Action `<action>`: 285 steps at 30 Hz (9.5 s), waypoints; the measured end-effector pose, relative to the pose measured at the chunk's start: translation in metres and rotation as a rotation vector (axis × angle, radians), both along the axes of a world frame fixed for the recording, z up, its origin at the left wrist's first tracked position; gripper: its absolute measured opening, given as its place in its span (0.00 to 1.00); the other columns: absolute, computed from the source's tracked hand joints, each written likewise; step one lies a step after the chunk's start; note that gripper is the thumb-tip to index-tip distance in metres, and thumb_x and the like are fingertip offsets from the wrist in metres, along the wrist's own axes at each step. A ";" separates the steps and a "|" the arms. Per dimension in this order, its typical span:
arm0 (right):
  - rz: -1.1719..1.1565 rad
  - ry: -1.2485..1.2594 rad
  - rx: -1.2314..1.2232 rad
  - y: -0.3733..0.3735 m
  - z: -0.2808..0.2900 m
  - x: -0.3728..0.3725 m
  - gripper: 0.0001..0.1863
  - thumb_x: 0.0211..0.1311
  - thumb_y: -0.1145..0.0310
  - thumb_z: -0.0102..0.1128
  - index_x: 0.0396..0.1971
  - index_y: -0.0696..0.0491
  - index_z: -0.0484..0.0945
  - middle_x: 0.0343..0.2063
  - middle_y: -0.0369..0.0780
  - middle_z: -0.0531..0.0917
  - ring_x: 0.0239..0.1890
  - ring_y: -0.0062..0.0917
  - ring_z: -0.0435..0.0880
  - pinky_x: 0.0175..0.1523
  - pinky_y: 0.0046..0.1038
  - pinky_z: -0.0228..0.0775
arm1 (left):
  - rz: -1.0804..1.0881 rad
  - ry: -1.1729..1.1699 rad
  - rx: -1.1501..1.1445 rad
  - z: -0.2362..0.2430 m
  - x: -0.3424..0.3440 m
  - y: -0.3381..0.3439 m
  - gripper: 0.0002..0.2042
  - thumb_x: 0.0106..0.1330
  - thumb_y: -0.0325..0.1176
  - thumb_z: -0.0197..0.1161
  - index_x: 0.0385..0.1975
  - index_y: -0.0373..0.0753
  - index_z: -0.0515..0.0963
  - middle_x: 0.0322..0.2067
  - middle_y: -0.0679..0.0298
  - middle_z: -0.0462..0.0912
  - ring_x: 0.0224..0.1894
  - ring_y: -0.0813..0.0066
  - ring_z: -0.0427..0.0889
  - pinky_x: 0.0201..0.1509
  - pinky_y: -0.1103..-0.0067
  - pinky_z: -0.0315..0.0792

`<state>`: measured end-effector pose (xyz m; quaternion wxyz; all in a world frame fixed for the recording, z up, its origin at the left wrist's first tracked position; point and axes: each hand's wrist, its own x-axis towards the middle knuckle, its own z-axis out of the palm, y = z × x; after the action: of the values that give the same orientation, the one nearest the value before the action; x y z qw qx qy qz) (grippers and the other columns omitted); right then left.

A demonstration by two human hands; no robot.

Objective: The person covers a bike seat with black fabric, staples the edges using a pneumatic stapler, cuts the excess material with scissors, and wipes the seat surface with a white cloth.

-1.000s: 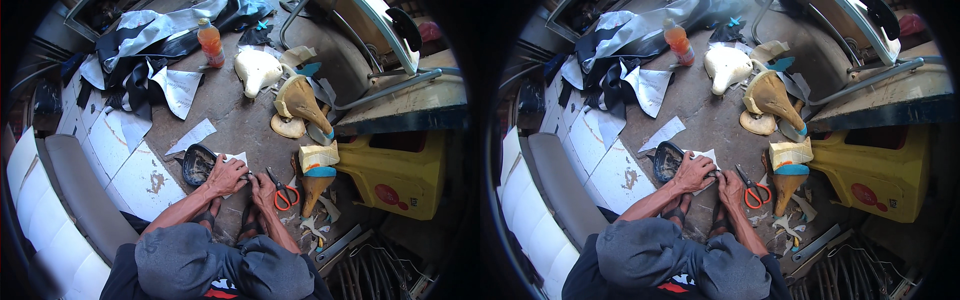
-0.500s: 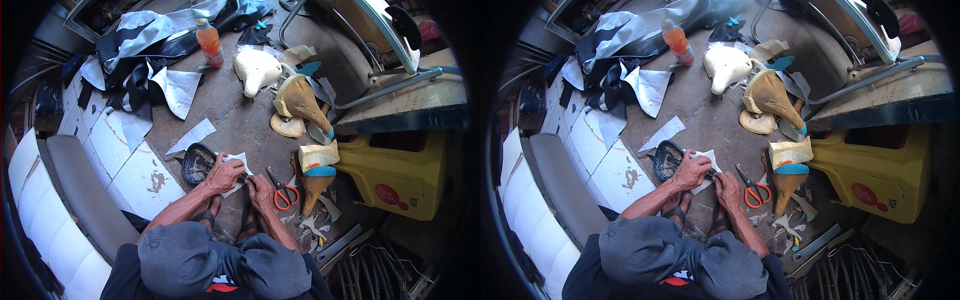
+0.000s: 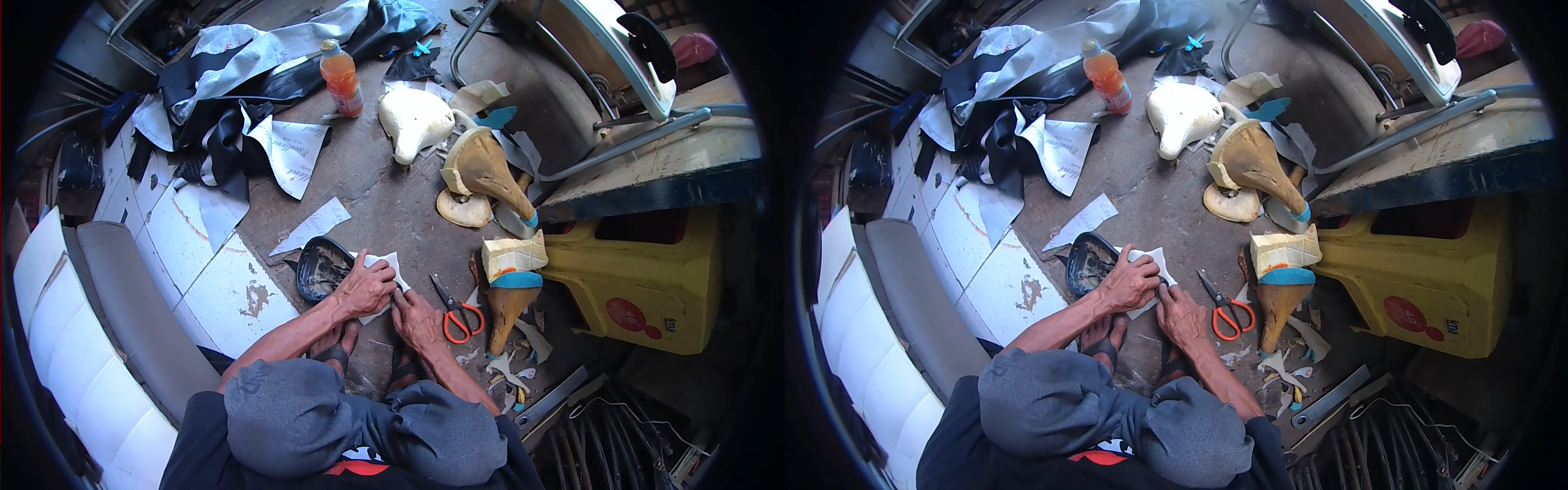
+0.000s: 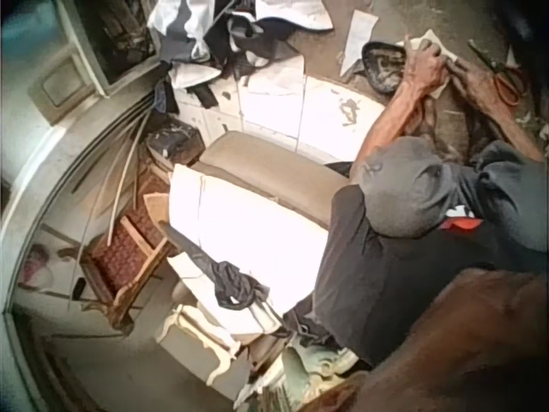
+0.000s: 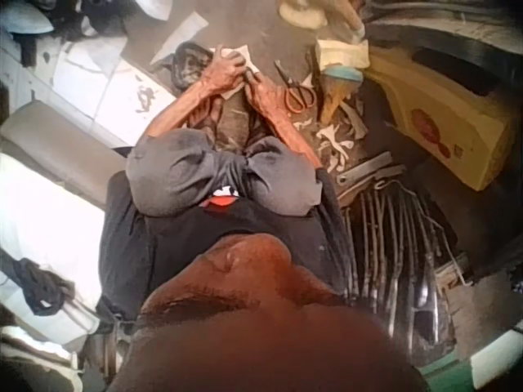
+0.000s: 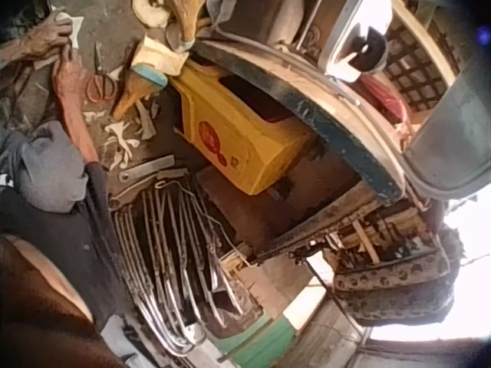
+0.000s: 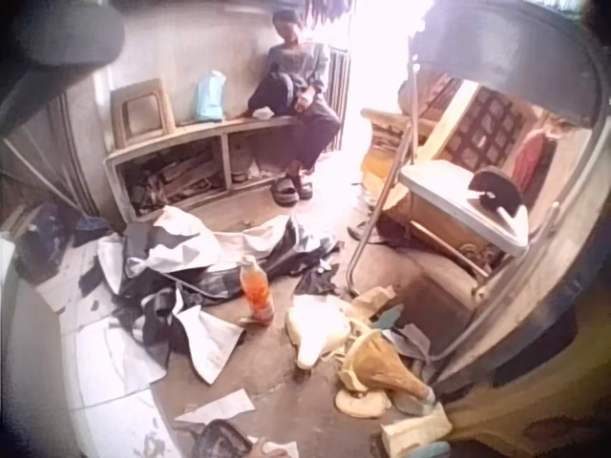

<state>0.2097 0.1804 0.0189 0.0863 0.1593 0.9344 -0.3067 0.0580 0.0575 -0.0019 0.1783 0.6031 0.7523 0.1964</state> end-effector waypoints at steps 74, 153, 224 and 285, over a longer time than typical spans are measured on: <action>-0.461 -0.338 -0.350 -0.011 -0.034 0.008 0.23 0.67 0.51 0.51 0.36 0.58 0.83 0.32 0.57 0.84 0.37 0.55 0.84 0.49 0.50 0.73 | 0.353 0.265 0.108 -0.012 0.040 -0.014 0.04 0.62 0.36 0.61 0.34 0.53 0.80 0.30 0.74 0.76 0.38 0.76 0.78 0.57 0.60 0.55; 0.245 -0.568 -0.108 0.054 0.043 -0.023 0.26 0.46 0.63 0.68 0.48 0.54 0.77 0.33 0.53 0.85 0.38 0.51 0.85 0.45 0.47 0.78 | 0.189 -0.119 0.241 -0.011 0.013 -0.021 0.09 0.55 0.27 0.61 0.32 0.28 0.81 0.47 0.52 0.78 0.61 0.58 0.74 0.74 0.57 0.56; -0.617 -0.494 0.039 0.004 0.055 0.197 0.26 0.53 0.64 0.61 0.53 0.58 0.76 0.37 0.59 0.84 0.44 0.56 0.83 0.50 0.50 0.75 | 0.257 -0.113 0.323 -0.005 0.021 -0.025 0.11 0.56 0.27 0.64 0.40 0.37 0.80 0.41 0.60 0.79 0.51 0.63 0.78 0.65 0.61 0.64; -0.258 -0.393 0.124 0.042 0.029 0.122 0.42 0.52 0.65 0.67 0.66 0.64 0.61 0.43 0.59 0.80 0.44 0.54 0.82 0.48 0.48 0.75 | 0.357 0.149 0.107 -0.010 0.048 -0.013 0.12 0.60 0.43 0.67 0.32 0.41 0.79 0.32 0.62 0.74 0.47 0.65 0.77 0.74 0.49 0.45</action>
<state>0.3318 0.2227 0.0481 0.2168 0.3389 0.8886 -0.2204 0.1058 0.0445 -0.0122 0.0522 0.4816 0.8469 0.2195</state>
